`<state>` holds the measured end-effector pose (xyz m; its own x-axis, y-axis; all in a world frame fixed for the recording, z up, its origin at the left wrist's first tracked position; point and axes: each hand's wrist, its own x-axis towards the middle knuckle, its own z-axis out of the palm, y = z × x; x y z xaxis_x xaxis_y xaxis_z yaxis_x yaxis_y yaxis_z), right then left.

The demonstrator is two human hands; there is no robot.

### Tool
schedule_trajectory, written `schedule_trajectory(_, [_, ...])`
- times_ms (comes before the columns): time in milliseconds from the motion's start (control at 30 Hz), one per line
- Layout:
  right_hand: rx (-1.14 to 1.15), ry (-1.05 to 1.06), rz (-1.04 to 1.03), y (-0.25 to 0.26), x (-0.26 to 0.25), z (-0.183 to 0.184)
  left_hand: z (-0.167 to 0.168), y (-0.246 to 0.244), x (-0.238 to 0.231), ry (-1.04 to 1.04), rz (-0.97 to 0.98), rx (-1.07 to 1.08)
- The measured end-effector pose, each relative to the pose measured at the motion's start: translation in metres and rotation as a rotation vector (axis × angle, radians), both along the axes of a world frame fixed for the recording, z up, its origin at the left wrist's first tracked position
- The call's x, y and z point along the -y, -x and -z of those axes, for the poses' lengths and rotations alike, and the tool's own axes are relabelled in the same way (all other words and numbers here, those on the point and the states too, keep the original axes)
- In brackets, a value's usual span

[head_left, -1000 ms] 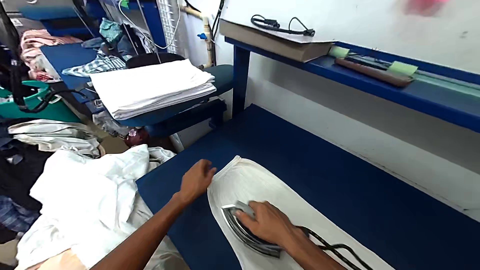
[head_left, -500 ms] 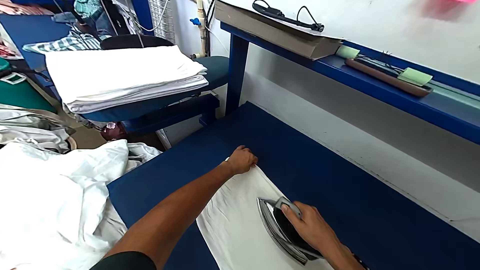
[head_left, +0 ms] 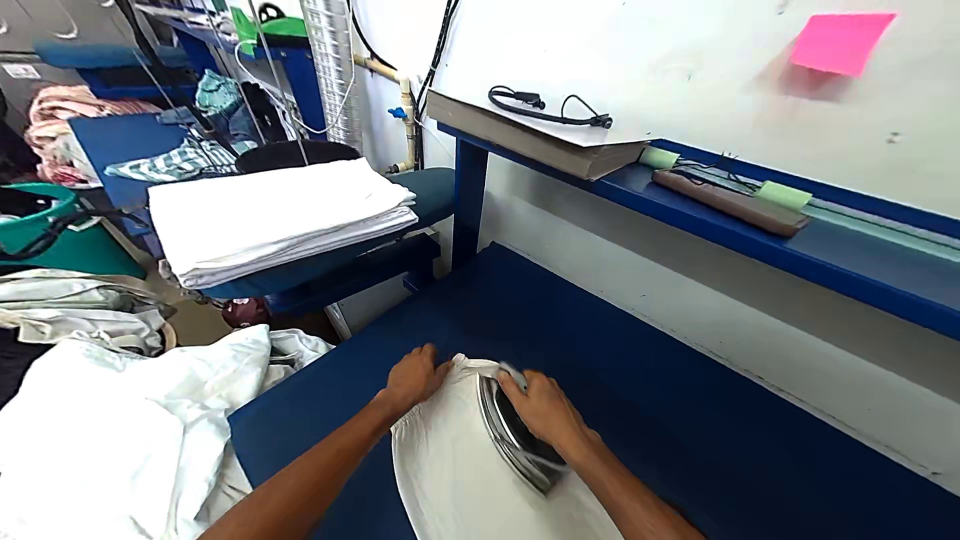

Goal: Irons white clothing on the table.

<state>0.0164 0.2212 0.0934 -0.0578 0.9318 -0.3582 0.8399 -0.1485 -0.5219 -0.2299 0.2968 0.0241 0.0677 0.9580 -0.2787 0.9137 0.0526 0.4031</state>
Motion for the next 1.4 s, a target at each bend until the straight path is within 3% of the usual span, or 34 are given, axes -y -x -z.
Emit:
schedule_trajectory(100, [-0.007,-0.029,0.123,-0.044,0.055,0.012,0.001,0.002,0.020,0.093,0.045,-0.097])
schedule_trajectory(200, [-0.062,-0.070,0.218,-0.075,0.093,0.029,0.012,0.004,0.025,0.027,0.049,-0.061])
schedule_trajectory(300, [-0.204,0.022,0.051,-0.087,0.088,0.028,0.014,0.003,0.023,-0.054,0.004,0.041])
schedule_trajectory(400, [-0.246,0.137,-0.166,-0.059,0.067,0.020,0.010,0.010,0.024,-0.026,-0.001,0.130])
schedule_trajectory(567, [-0.087,0.070,-0.143,0.042,0.035,0.011,0.012,0.017,0.022,-0.006,0.061,0.170])
schedule_trajectory(700, [-0.018,0.024,-0.148,0.062,0.028,0.007,0.024,0.027,0.019,0.029,0.006,0.226])
schedule_trajectory(867, [-0.019,0.027,0.032,-0.012,0.101,0.007,0.007,0.054,0.052,-0.009,0.005,0.259])
schedule_trajectory(967, [-0.051,-0.073,0.245,-0.086,0.155,0.026,0.003,0.076,0.109,-0.259,-0.014,0.087])
schedule_trajectory(1000, [-0.080,-0.089,0.264,-0.107,0.168,0.033,-0.001,0.078,0.129,-0.227,-0.053,0.029])
schedule_trajectory(1067, [-0.113,-0.071,0.135,-0.141,0.185,0.038,-0.004,0.070,0.161,0.102,-0.122,-0.016])
schedule_trajectory(1133, [-0.114,-0.016,-0.157,-0.158,0.185,0.033,0.007,0.053,0.178,0.310,-0.157,0.060])
schedule_trajectory(1233, [-0.115,0.018,-0.436,-0.146,0.168,0.030,0.015,0.031,0.188,0.344,-0.195,0.189])
schedule_trajectory(1400, [-0.150,0.081,-0.410,-0.069,0.142,0.024,0.022,0.043,0.200,0.323,-0.327,0.453])
